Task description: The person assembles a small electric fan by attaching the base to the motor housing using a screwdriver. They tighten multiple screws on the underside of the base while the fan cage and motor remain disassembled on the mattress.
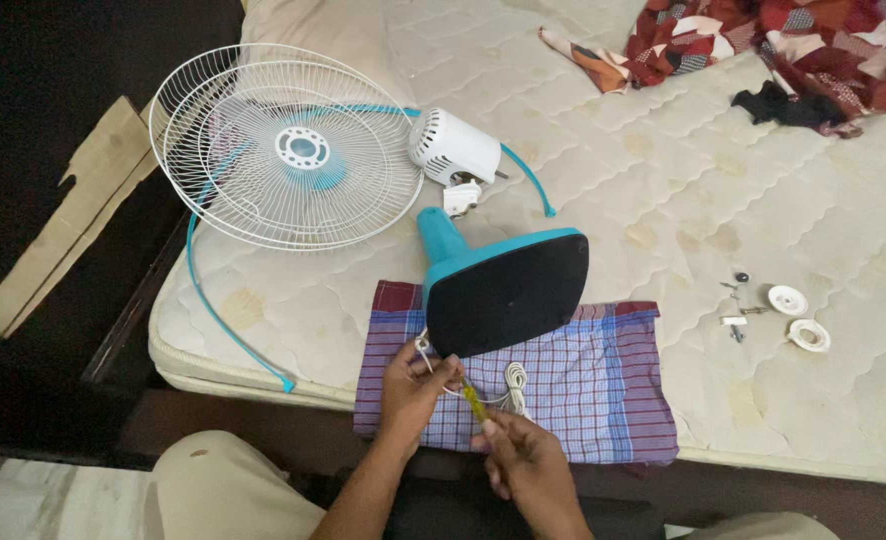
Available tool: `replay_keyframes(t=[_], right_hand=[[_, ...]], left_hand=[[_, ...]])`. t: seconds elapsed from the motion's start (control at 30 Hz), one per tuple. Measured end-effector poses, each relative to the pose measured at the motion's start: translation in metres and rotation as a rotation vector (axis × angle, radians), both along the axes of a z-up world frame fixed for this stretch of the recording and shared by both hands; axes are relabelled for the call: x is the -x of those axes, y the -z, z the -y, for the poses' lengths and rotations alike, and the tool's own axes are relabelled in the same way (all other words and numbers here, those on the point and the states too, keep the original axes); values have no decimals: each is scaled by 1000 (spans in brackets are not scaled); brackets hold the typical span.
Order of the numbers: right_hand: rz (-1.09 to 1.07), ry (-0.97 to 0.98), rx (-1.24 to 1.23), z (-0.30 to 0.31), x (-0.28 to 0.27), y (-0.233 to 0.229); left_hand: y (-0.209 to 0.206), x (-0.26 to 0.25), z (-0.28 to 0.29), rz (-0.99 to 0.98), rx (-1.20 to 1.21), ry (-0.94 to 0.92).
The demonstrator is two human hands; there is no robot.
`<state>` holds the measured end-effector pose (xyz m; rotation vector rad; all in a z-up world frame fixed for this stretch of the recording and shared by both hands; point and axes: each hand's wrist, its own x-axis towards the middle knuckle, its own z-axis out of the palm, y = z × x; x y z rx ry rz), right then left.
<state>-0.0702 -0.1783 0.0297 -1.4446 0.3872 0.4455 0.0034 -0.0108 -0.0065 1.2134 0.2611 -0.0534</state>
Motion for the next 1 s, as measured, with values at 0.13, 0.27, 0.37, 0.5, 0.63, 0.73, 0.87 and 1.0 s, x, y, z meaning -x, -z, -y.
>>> replay_keyframes(t=[0.13, 0.27, 0.37, 0.5, 0.63, 0.73, 0.87, 1.0], right_hand=[[38, 2, 47, 1, -6, -7], [14, 76, 110, -2, -10, -12], [164, 34, 137, -4, -12, -8], [329, -12, 89, -11, -13, 2], [233, -26, 114, -17, -12, 2], [241, -46, 94, -21, -11, 0], [140, -94, 122, -17, -14, 3], [175, -60, 136, -11, -19, 12]], left_hand=[[-17, 3, 0, -29, -63, 17], [-25, 1, -3, 21, -93, 29], [-25, -4, -6, 120, -60, 16], [-21, -11, -12, 138, -6, 36], [-19, -12, -13, 113, -27, 31], [-16, -12, -13, 155, -94, 24], [-9, -14, -12, 83, -157, -62], [-1, -14, -15, 44, -294, -133]])
